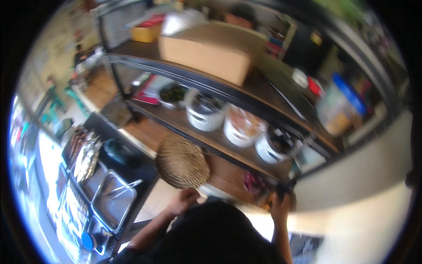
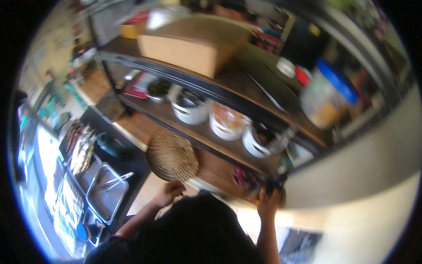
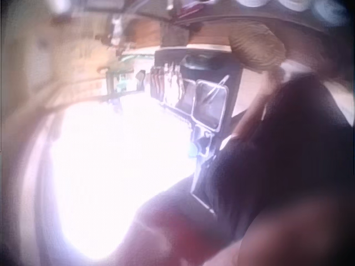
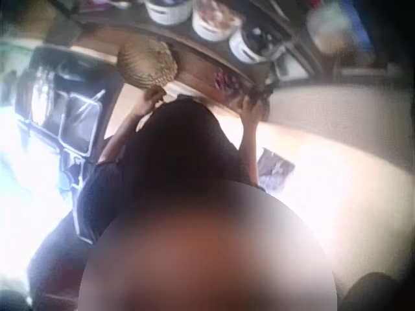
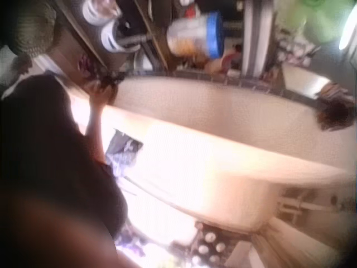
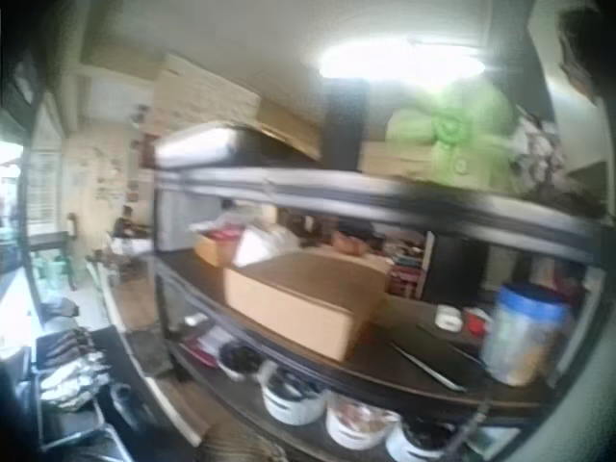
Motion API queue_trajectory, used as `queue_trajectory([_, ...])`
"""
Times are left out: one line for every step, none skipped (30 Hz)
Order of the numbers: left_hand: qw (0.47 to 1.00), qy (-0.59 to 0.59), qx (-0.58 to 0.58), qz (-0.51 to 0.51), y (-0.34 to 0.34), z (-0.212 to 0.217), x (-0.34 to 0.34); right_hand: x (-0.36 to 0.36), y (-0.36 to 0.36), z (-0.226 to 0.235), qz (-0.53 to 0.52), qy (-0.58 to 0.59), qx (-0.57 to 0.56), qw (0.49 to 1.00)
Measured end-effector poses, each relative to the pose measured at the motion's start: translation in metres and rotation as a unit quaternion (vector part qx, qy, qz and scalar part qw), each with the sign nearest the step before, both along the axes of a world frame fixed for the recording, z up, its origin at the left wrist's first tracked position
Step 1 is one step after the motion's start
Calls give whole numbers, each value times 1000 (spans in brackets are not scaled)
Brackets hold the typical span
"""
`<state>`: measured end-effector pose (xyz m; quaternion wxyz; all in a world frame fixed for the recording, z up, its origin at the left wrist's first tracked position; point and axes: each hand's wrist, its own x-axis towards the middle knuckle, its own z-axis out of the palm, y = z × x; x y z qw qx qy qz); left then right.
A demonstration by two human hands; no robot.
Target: The person packs skewered meat into a plastic bag and secures it with clips. They then sweep the floor with a broom and dustpan. Finally, they use tongs to turn skewers on a charcoal grill and fan the coals with a woven fan.
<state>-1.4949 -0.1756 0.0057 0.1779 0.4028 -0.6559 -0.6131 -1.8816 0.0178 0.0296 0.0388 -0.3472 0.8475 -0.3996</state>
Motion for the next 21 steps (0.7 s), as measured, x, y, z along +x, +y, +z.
queue_trajectory([1000,23,17,3,-2,-2,2,-7,0,-14,28,-2,50,998])
queue_trajectory([998,19,51,7,-5,-2,1,-16,-3,-30,67,-8,128,989])
queue_trajectory([999,38,0,-5,-7,-1,1,-18,-9,-49,106,46,108,987])
queue_trajectory([997,48,-48,-20,-10,0,-1,-22,-10,-63,109,28,190,975])
queue_trajectory([996,63,-54,-13,-13,2,-2,-21,-9,-75,113,60,222,967])
queue_trajectory([993,85,-75,-15,-12,3,-3,-21,-10,-84,115,122,218,961])
queue_trajectory([987,112,-119,0,-13,3,-2,-19,-9,-90,98,115,168,974])
queue_trajectory([987,122,-96,31,-9,2,-1,-19,-10,-90,99,59,176,978])
queue_trajectory([990,103,-77,60,-9,-1,2,-19,-9,-87,74,18,171,982])
queue_trajectory([986,108,-76,98,-6,-5,6,-15,-11,-82,49,32,280,958])
queue_trajectory([978,48,-68,193,-3,-12,10,-12,-18,-73,83,49,261,960])
queue_trajectory([953,-4,-68,295,-2,-20,15,-7,-26,-64,117,64,241,961])
queue_trajectory([921,-73,-42,381,-3,-29,20,1,-36,-53,151,79,221,960])
queue_trajectory([893,-82,4,442,-10,-40,26,11,-45,-43,184,93,202,957])
queue_trajectory([870,-89,45,483,-23,-52,33,25,-54,-32,218,104,183,953])
queue_trajectory([848,-93,106,510,-34,-63,38,41,-66,-23,243,80,193,947])
queue_trajectory([828,-104,142,532,-46,-73,38,59,-85,-16,267,55,202,941])
queue_trajectory([853,-16,224,471,-56,-85,43,76,-100,-8,291,30,211,933])
queue_trajectory([865,76,288,403,-68,-96,49,94,-119,-4,317,7,227,921])
queue_trajectory([856,159,353,343,-77,-105,52,108,-132,1,338,0,217,916])
queue_trajectory([882,126,290,350,-80,-110,45,120,-144,3,357,-5,208,911])
